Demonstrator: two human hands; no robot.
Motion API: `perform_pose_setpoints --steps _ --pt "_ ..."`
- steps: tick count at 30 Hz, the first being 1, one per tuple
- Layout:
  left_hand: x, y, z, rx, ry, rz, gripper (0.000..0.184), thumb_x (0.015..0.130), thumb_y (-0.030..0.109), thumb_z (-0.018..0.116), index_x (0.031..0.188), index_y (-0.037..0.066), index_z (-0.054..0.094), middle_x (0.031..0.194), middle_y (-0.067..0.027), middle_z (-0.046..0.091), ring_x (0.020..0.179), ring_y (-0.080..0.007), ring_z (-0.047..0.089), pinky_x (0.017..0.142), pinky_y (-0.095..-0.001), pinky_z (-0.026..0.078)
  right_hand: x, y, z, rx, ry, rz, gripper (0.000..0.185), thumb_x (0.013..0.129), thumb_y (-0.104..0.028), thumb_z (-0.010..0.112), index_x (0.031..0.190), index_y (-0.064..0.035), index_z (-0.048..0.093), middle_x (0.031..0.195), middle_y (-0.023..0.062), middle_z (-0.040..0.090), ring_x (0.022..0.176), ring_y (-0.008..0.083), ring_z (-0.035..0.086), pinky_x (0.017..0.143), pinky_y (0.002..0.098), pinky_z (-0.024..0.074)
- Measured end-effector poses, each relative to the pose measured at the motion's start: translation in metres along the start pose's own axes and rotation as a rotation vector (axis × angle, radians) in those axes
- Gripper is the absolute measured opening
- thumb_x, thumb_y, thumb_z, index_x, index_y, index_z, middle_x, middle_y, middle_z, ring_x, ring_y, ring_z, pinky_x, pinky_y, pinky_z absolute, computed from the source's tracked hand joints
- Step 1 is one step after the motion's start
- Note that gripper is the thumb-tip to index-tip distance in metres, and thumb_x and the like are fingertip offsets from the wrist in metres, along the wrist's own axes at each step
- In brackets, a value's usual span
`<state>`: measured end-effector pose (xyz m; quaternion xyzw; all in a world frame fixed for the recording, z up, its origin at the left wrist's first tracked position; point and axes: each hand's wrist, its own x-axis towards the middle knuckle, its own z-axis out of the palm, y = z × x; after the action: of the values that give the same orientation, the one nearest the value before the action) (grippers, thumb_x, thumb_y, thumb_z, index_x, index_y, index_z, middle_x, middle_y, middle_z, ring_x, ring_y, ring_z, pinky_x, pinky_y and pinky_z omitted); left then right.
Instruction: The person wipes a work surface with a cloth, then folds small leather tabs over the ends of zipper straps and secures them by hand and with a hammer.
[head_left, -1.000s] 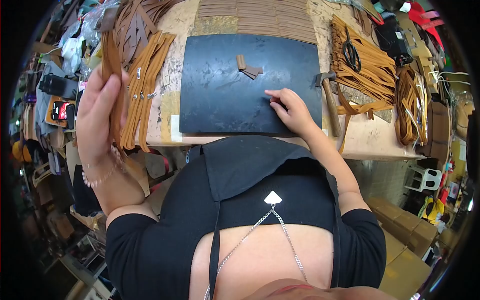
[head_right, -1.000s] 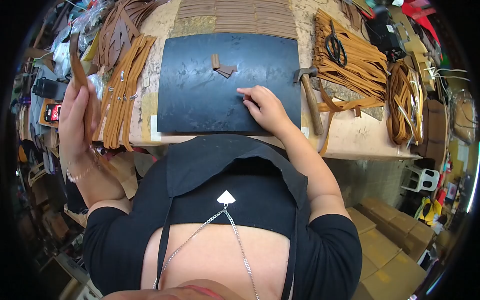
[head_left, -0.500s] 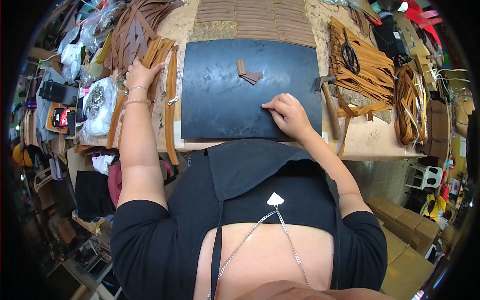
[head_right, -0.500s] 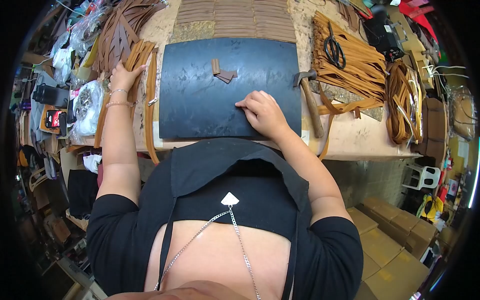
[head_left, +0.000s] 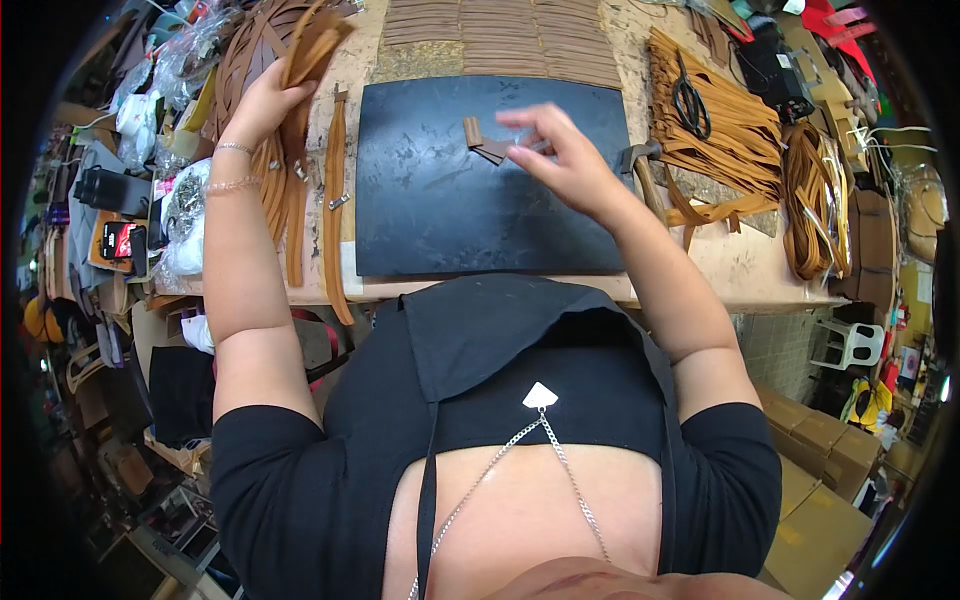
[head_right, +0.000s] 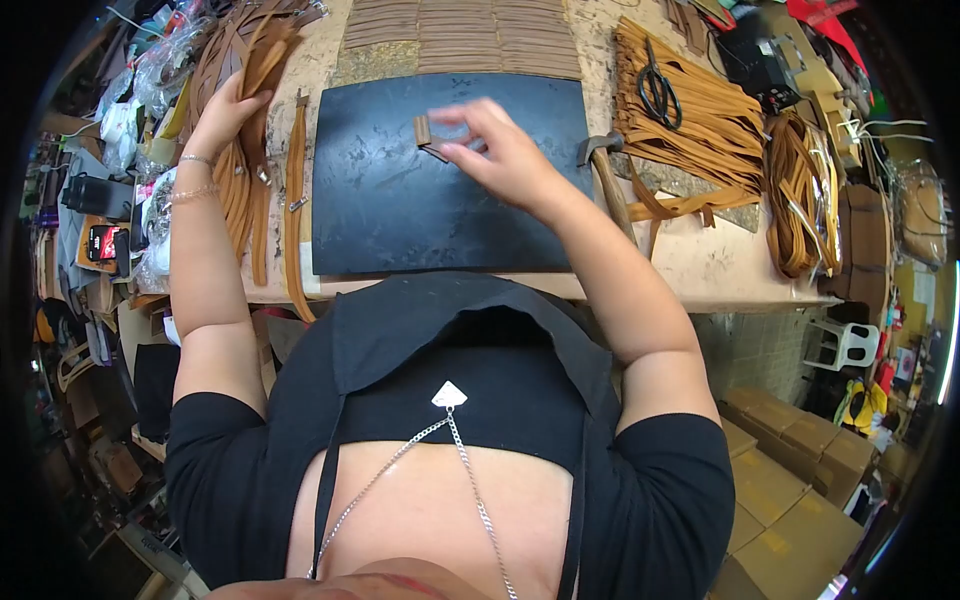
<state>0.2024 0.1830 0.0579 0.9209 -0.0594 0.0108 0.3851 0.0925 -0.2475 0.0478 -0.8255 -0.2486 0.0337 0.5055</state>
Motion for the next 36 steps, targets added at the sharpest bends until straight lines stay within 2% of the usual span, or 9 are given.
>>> perform_pose_setpoints --steps 4,6,7,9,15,17,27,32,36 --pt "0.000 0.082 0.036 0.132 -0.275 0.061 0.051 0.091 0.014 0.072 0.139 0.004 0.057 0.109 -0.0188 0.074 0.095 -0.0253 0.073 0.082 -0.0381 0.058 0.058 -0.032 0.007 -0.601 0.386 -0.402 0.059 0.097 -0.022 0.070 0.152 -0.0264 0.050 0.130 0.0111 0.063 0.114 0.0291 0.063 0.111 0.0490 0.0440" --pt "-0.006 0.120 0.059 0.214 -0.345 0.117 0.042 0.090 0.005 0.069 0.129 0.001 0.055 0.082 -0.0112 0.070 0.064 -0.0229 0.069 0.057 -0.0365 0.056 0.081 -0.052 0.005 -1.020 0.092 -0.524 0.095 0.078 -0.024 0.076 0.163 -0.0211 0.034 0.166 0.0170 0.033 0.157 0.0374 0.022 0.120 0.0757 0.0110" --pt "-0.006 0.130 0.072 0.242 -0.393 0.083 0.042 0.088 0.004 0.070 0.128 0.002 0.056 0.081 -0.0134 0.070 0.062 -0.0249 0.069 0.059 -0.0362 0.057 0.093 -0.044 0.013 -1.022 0.096 -0.523 0.095 0.078 -0.024 0.076 0.163 -0.0211 0.034 0.166 0.0170 0.033 0.157 0.0374 0.022 0.120 0.0757 0.0110" --pt "0.005 0.136 0.093 0.221 -0.386 0.129 0.053 0.083 0.013 0.073 0.134 0.003 0.061 0.107 -0.0253 0.074 0.097 -0.0397 0.073 0.090 -0.0455 0.057 0.108 -0.030 0.026 -1.204 0.101 -0.395 0.059 0.101 -0.020 0.060 0.157 -0.0328 0.044 0.118 0.0072 0.068 0.113 0.0281 0.066 0.115 0.0497 0.0421" --pt "-0.017 0.106 0.127 0.424 -0.024 0.202 0.079 0.079 0.011 0.075 0.152 0.026 0.048 0.113 -0.0168 0.075 0.106 -0.0368 0.071 0.093 -0.0481 0.055 0.121 -0.007 -0.004 -1.067 -0.068 -0.269 0.037 0.104 -0.021 0.047 0.141 -0.0236 0.056 0.117 0.0074 0.073 0.108 0.0306 0.072 0.091 0.0545 0.0532" --pt "-0.018 0.064 0.128 0.432 0.043 0.276 0.086 0.080 0.010 0.073 0.156 0.034 0.040 0.115 -0.0140 0.075 0.107 -0.0348 0.071 0.098 -0.0478 0.053 0.117 -0.002 -0.026 -1.085 -0.162 -0.023 0.044 0.096 -0.019 0.062 0.139 -0.0205 0.055 0.123 0.0078 0.070 0.117 0.0300 0.068 0.092 0.0484 0.0544" --pt "-0.023 0.013 0.065 0.757 0.180 0.303 0.057 0.079 0.020 0.080 0.134 0.020 0.063 0.129 -0.0123 0.068 0.127 -0.0312 0.061 0.107 -0.0466 0.047 0.066 0.077 -0.067 -1.086 -0.334 0.288 0.062 0.094 -0.016 0.062 0.153 -0.0260 0.048 0.157 0.0065 0.047 0.144 0.0312 0.045 0.112 0.0485 0.0456" --pt "-0.045 -0.023 0.045 0.537 -0.123 -0.453 0.050 0.081 0.035 0.084 0.119 0.006 0.069 0.106 -0.0155 0.071 0.108 -0.0348 0.068 0.096 -0.0424 0.053 0.041 0.099 -0.061 -0.982 -0.184 0.301 0.064 0.098 -0.023 0.058 0.159 -0.0317 0.042 0.162 0.0018 0.042 0.151 0.0274 0.036 0.123 0.0661 0.0254" --pt "-0.074 -0.077 0.069 0.350 -0.015 -0.262 0.040 0.082 0.027 0.084 0.110 0.003 0.069 0.096 -0.0163 0.071 0.093 -0.0319 0.070 0.086 -0.0395 0.055 0.032 0.100 -0.057 -0.970 -0.052 0.202 0.062 0.099 -0.033 0.062 0.158 -0.0319 0.043 0.162 0.0024 0.042 0.154 0.0302 0.032 0.123 0.0686 0.0199"
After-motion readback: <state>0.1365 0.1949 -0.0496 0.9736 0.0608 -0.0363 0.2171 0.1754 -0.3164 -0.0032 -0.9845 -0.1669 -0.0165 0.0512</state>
